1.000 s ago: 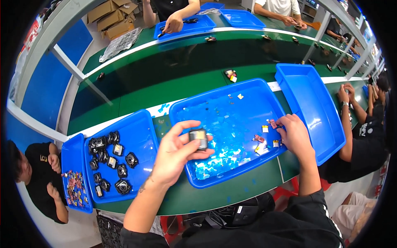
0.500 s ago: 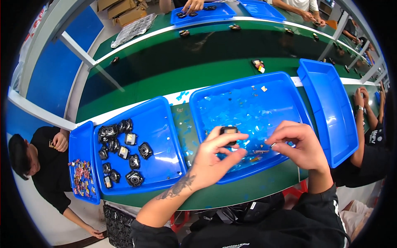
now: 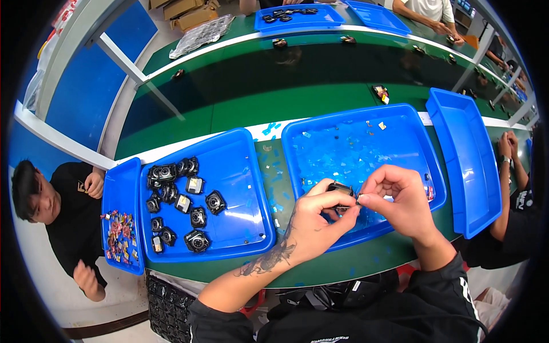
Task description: Assembling small black electronic housings with internal components at a factory workbench.
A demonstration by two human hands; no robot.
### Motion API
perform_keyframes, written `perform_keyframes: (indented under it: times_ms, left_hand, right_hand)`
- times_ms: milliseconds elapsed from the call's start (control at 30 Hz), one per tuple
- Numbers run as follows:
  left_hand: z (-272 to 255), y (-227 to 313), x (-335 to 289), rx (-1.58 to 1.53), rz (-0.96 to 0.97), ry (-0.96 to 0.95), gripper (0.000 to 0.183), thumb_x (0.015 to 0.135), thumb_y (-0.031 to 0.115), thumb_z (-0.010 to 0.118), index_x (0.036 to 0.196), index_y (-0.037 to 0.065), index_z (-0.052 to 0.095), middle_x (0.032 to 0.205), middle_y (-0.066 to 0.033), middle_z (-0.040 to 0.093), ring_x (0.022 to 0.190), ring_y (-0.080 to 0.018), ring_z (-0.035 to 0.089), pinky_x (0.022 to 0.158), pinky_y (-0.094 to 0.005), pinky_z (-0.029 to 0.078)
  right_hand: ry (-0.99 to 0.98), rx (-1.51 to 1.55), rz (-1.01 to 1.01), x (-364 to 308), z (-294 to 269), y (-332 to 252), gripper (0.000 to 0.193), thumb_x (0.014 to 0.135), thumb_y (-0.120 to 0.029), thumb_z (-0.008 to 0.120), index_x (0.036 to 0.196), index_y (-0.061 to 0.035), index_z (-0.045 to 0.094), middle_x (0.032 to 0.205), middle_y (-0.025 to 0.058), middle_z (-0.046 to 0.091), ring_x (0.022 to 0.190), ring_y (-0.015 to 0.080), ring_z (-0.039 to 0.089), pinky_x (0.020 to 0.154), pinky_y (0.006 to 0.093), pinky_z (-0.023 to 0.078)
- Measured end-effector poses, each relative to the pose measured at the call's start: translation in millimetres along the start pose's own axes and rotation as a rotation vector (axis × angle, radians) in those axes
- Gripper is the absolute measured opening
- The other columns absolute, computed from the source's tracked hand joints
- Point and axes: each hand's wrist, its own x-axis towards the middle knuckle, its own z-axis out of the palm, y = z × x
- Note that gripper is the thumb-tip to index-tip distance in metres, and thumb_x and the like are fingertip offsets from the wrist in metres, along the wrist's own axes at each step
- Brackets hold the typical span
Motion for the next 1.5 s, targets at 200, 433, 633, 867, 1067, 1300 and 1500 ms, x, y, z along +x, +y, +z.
perform_keyframes:
  times_ms: [200,433,633,867,1067,1300,1500]
  left_hand:
    - [4.2,-10.3,-0.2,-0.001,-0.052,0.134,0.013,0.082,0.002,0.071,0.094,0.000,0.070,0.097,-0.0081,0.060,0.076,-0.0114,0.063,0.059,-0.0212,0.051]
    - [-0.2,-9.9,-2.2,-0.047,-0.070,0.198,0.014,0.085,0.004,0.069,0.098,-0.001,0.069,0.097,-0.0082,0.060,0.082,-0.0117,0.063,0.063,-0.0210,0.052]
    - [-6.2,-2.7,0.5,-0.392,-0.237,0.002,0.017,0.092,0.006,0.063,0.105,-0.004,0.065,0.102,-0.0081,0.062,0.090,-0.0128,0.063,0.070,-0.0241,0.055]
    - [-3.5,0.2,-0.2,-0.367,-0.241,-0.075,0.017,0.092,0.005,0.063,0.105,-0.005,0.065,0.105,-0.0096,0.060,0.089,-0.0127,0.064,0.072,-0.0231,0.057]
    - [0.9,-1.7,-3.4,-0.256,-0.180,0.036,0.015,0.089,0.003,0.065,0.102,-0.004,0.067,0.106,-0.0093,0.056,0.088,-0.0133,0.064,0.072,-0.0224,0.058]
    - [4.2,-2.5,-3.2,-0.123,-0.152,0.135,0.012,0.088,0.004,0.068,0.098,-0.003,0.068,0.105,-0.0092,0.056,0.086,-0.0142,0.064,0.069,-0.0235,0.059]
    - [-5.8,6.1,-1.6,-0.137,-0.103,0.194,0.029,0.093,-0.001,0.055,0.122,-0.003,0.056,0.113,-0.0124,0.057,0.100,-0.0208,0.064,0.083,-0.0304,0.055]
  right_hand:
    - [0.148,-0.600,-0.430,-1.1,13.7,-5.7,0.012,0.079,0.002,0.072,0.082,0.0001,0.061,0.081,0.0082,0.061,0.063,0.0133,0.059,0.056,0.0251,0.046]
    - [-0.028,-0.446,-0.221,-10.8,-3.0,-8.1,0.010,0.080,0.004,0.067,0.087,0.0009,0.060,0.082,0.0110,0.060,0.069,0.0208,0.062,0.060,0.0297,0.049]
    - [-0.078,-0.269,-0.187,-1.1,-12.5,-4.2,0.026,0.083,0.002,0.067,0.109,-0.0022,0.067,0.103,0.0104,0.064,0.086,0.0139,0.063,0.069,0.0268,0.052]
    - [-0.067,0.315,-0.161,2.0,-4.5,22.0,0.012,0.087,0.002,0.065,0.098,0.0027,0.060,0.093,0.0074,0.062,0.084,0.0108,0.061,0.072,0.0238,0.053]
    - [0.020,0.321,-0.064,0.4,-0.6,17.8,0.012,0.086,0.002,0.065,0.096,0.0023,0.058,0.093,0.0066,0.061,0.086,0.0102,0.060,0.071,0.0236,0.052]
    - [0.024,0.303,-0.105,-1.5,-2.4,16.5,0.011,0.087,0.003,0.064,0.096,0.0015,0.058,0.094,0.0068,0.061,0.086,0.0107,0.059,0.069,0.0238,0.053]
    - [0.121,0.243,-0.294,-8.5,-21.4,1.0,0.014,0.085,0.004,0.064,0.097,0.0017,0.057,0.094,0.0091,0.062,0.081,0.0116,0.060,0.071,0.0226,0.051]
